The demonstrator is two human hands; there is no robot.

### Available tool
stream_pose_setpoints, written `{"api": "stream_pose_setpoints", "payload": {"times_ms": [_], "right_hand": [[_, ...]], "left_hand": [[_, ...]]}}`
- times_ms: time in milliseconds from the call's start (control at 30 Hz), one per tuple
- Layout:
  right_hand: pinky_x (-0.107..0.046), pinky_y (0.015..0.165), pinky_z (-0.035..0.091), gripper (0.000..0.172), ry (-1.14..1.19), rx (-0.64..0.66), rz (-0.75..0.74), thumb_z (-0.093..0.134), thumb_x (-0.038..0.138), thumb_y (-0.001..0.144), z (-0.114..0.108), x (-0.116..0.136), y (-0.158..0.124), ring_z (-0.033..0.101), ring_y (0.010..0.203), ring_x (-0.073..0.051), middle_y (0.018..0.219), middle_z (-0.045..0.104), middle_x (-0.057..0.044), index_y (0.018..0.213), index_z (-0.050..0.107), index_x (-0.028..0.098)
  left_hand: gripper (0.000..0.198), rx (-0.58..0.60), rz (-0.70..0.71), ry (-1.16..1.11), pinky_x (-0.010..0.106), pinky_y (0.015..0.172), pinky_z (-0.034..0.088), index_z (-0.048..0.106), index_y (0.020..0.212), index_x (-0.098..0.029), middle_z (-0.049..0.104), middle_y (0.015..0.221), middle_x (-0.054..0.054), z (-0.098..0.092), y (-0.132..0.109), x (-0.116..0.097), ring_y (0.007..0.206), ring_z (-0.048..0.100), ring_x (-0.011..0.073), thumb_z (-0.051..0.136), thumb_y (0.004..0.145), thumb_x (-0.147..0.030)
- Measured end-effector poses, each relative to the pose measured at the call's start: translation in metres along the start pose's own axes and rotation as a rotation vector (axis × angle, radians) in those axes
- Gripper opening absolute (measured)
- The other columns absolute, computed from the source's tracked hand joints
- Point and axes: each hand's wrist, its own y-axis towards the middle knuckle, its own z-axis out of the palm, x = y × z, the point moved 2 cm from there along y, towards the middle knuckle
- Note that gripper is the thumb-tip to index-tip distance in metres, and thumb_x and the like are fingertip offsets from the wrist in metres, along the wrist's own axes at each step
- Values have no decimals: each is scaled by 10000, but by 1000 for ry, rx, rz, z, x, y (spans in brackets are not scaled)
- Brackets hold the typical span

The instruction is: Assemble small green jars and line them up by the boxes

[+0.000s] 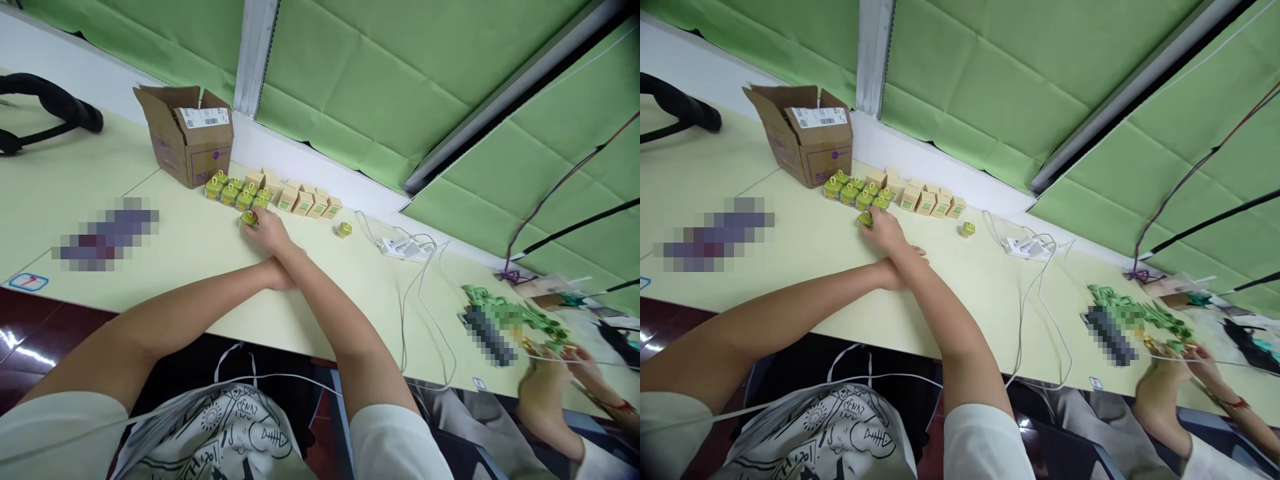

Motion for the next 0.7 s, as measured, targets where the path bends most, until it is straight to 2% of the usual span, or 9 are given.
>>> {"api": "stream_pose_setpoints", "payload": {"times_ms": [100, 200, 300, 433, 533, 700], "right_hand": [[-485, 988, 556, 349, -49, -8, 9, 650, 267, 926, 11, -4, 8, 680, 1112, -350, 1251, 665, -204, 1256, 595, 167], [-470, 1024, 559, 432, -39, -31, -3, 622, 216, 936, 19, -13, 12, 677, 1146, -332, 1378, 568, -224, 1358, 547, 157], [-447, 991, 582, 508, 3, -66, 1, 619, 225, 945, 23, -18, 16, 692, 1091, -300, 1392, 547, -216, 1435, 495, 175], [-470, 966, 593, 538, 24, -92, 45, 665, 270, 930, 24, -15, 16, 691, 1088, -316, 1382, 567, -212, 1426, 477, 181], [-510, 987, 582, 580, 51, -99, 81, 695, 306, 918, 21, -12, 14, 690, 1102, -343, 1321, 631, -202, 1428, 454, 169], [-559, 951, 583, 582, 102, -81, 143, 683, 356, 928, 20, -13, 16, 714, 954, -349, 1016, 736, -120, 1433, 447, 188]], "left_hand": [[292, 66, -43, 6, 486, 1158, 414, 679, 1152, -231, 628, 1397, 115, -4, 1, 6, 1316, 551, 342, 592, 938, -409], [374, 82, -47, 4, 490, 1199, 373, 677, 1223, -265, 621, 1439, 98, -2, 3, 10, 1380, 507, 340, 639, 900, -451], [472, 76, -40, 27, 500, 1231, 337, 653, 1305, -296, 613, 1474, 86, 2, 4, 13, 1448, 453, 342, 679, 870, -478], [522, 82, -55, 26, 531, 1236, 331, 652, 1330, -290, 580, 1533, 107, 5, 5, 17, 1476, 434, 369, 696, 849, -487], [619, 82, -67, 19, 545, 1266, 284, 620, 1393, -269, 470, 1645, 121, 8, 5, 21, 1533, 369, 380, 700, 833, -520], [731, 119, -87, 38, 522, 1291, 245, 534, 1508, -259, 347, 1728, 127, 12, 7, 27, 1590, 296, 361, 661, 852, -555]]}}
